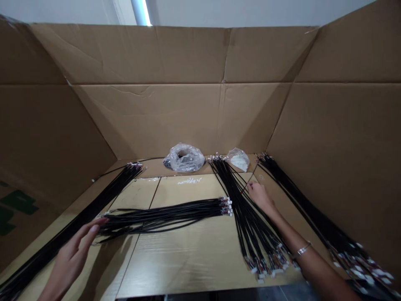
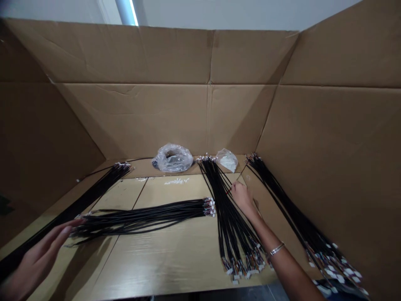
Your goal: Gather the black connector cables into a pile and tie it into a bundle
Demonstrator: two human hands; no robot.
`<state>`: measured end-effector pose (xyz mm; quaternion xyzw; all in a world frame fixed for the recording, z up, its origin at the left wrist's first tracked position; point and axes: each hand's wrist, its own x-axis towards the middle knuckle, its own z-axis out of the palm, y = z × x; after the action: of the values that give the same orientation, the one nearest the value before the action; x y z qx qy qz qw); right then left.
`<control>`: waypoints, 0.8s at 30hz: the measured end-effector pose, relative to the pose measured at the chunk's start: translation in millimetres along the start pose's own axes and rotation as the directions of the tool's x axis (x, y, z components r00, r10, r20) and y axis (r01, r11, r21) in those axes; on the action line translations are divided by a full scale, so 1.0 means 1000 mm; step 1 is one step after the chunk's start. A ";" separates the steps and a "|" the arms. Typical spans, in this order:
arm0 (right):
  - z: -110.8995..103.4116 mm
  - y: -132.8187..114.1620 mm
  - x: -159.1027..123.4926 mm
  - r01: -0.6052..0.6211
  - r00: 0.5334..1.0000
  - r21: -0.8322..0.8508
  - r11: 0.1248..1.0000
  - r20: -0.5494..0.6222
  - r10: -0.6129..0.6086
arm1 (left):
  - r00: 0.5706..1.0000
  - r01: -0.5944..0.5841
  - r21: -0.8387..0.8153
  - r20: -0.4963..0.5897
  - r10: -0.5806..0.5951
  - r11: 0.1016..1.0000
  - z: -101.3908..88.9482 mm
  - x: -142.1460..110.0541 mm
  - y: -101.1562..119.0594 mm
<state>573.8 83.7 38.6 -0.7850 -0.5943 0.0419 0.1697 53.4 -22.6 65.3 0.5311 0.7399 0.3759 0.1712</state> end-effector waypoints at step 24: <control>-0.128 -0.081 -0.026 0.305 0.952 0.948 -0.095 -0.302 0.047 | 0.834 -0.473 -0.132 0.251 0.491 0.871 0.075 -0.020 0.107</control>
<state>526.5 50.8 180.7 -0.3421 -0.4187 0.3530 0.7636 180.3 3.5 92.1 0.7414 0.5386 0.3526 0.1897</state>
